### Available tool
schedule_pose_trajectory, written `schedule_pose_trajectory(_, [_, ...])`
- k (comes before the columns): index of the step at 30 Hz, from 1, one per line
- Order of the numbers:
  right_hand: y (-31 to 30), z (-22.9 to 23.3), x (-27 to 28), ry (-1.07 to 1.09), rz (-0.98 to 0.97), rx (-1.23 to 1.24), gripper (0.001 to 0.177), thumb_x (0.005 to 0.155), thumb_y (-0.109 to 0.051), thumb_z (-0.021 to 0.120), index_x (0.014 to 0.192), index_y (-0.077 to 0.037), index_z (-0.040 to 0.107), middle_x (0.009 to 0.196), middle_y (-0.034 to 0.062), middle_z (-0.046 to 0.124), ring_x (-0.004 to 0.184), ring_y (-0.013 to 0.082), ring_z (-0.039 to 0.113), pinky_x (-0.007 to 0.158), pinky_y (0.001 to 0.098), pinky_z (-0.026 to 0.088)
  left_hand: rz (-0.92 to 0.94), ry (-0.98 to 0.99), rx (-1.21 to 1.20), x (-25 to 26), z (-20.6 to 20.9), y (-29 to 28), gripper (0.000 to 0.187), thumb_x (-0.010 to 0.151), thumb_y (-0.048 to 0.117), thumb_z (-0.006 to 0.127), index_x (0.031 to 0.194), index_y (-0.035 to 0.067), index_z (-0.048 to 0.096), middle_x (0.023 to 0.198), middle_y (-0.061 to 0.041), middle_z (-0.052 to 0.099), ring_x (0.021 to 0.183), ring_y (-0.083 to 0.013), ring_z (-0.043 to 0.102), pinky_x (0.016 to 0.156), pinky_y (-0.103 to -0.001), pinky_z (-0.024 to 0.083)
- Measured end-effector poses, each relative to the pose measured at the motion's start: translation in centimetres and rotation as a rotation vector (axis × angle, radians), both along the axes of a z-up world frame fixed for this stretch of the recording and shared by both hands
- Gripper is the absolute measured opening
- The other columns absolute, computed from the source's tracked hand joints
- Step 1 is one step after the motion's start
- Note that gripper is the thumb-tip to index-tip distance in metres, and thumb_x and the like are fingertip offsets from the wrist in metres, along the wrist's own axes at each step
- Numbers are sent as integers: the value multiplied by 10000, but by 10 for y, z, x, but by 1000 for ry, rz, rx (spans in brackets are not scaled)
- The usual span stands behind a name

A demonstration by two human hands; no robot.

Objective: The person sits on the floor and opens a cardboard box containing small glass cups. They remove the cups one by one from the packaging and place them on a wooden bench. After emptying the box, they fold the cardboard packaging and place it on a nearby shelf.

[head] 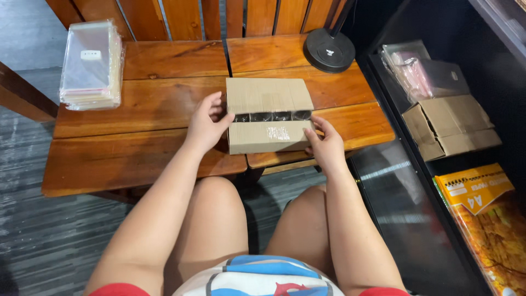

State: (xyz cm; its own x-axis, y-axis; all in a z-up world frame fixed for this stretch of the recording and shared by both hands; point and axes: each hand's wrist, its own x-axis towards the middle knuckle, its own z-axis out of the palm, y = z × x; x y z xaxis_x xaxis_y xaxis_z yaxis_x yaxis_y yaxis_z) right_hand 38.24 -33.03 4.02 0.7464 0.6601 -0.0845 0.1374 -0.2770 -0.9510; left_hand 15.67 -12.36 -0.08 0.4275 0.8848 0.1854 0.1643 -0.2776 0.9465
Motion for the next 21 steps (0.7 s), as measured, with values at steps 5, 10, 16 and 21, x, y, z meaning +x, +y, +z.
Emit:
schedule_pose_trajectory(5, [-1, 5, -4, 3, 16, -11, 422, 1022, -113, 661, 1439, -109, 601, 1407, 169, 626, 1252, 291, 637, 791, 407, 654, 46, 54, 275, 26, -4, 47, 493, 943, 296, 809, 1359, 86, 650, 1191, -186, 635, 1157, -369, 664, 915, -397, 604])
schedule_pose_trajectory(10, [0, 1, 2, 24, 25, -20, 431, 1016, -113, 662, 1443, -109, 598, 1405, 174, 625, 1266, 287, 631, 792, 399, 654, 103, 85, 80, 73, -17, 96, 340, 963, 349, 774, 1255, 185, 715, 1195, -82, 736, 1164, -248, 695, 988, -386, 576])
schedule_pose_trajectory(16, [2, 6, 3, 51, 26, -33, 449, 1000, -116, 681, 1443, -116, 602, 1416, 170, 620, 1278, 294, 619, 799, 421, 656, 353, 183, 9, 112, -51, 150, 251, 932, 518, 736, 1073, 317, 787, 985, 88, 786, 1036, -166, 739, 904, -329, 581])
schedule_pose_trajectory(21, [2, 9, 1, 119, 16, -25, 475, 999, -114, 676, 1463, -137, 581, 1392, 146, 635, 1254, 235, 618, 832, 394, 648, 331, 232, -7, 120, -81, 172, 309, 882, 417, 821, 1020, 143, 787, 1013, -80, 759, 1060, -322, 717, 896, -427, 588])
